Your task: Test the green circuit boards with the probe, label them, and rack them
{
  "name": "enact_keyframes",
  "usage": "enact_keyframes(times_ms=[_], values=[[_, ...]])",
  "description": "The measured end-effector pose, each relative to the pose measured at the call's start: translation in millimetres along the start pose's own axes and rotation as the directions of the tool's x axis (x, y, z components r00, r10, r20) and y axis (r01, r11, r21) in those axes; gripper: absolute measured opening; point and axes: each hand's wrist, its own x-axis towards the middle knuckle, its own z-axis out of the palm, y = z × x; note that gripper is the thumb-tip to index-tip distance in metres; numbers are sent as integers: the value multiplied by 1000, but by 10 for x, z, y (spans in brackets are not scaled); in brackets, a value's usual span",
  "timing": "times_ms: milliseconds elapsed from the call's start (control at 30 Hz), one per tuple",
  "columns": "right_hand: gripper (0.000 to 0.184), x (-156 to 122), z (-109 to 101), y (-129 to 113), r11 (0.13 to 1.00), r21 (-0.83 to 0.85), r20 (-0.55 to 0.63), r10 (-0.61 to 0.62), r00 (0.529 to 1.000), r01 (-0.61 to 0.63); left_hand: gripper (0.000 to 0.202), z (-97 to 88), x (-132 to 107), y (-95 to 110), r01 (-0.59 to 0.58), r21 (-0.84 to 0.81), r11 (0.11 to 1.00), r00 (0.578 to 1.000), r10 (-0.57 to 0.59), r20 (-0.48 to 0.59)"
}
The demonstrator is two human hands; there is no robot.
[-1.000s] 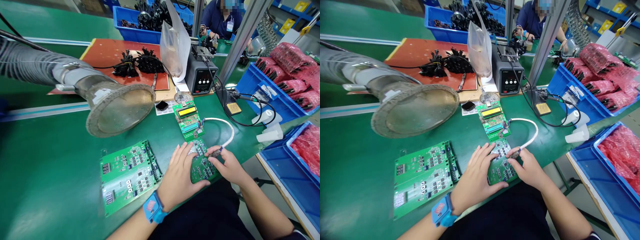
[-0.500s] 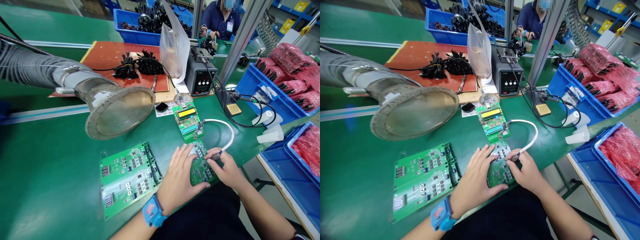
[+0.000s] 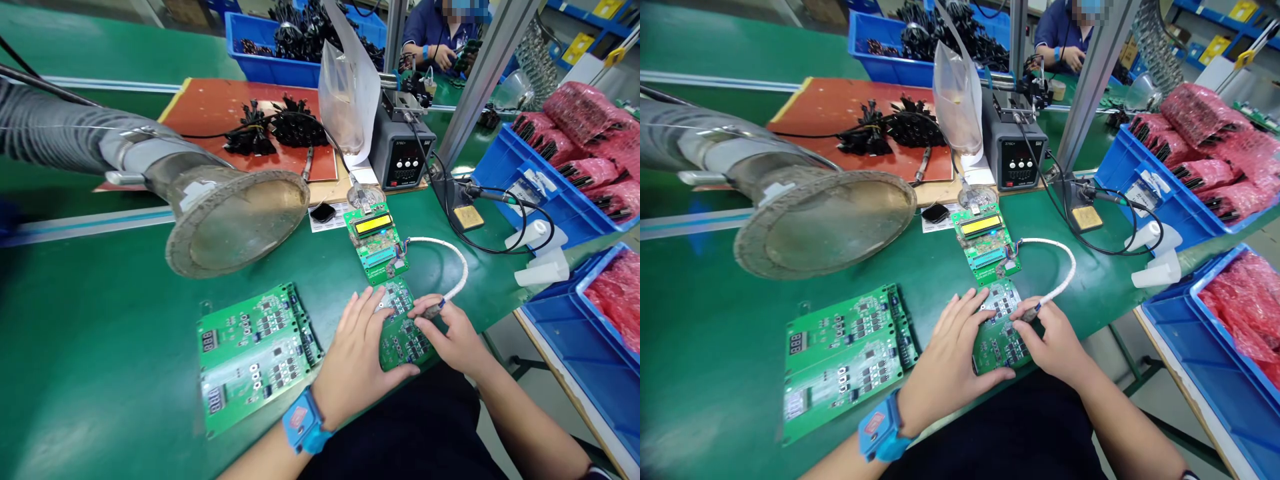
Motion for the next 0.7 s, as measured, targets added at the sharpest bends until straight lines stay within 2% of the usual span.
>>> enact_keyframes(times_ms=[567,700], values=[[10,11,-9,-7,1000,-4,8,12,1000,-12,81,-28,15,18,24,-58,998,1000,-24,3],[10,12,-9,-11,1000,1,9,18,1000,-18,84,-35,19,22,14,-22,1000,1000,-13,19]])
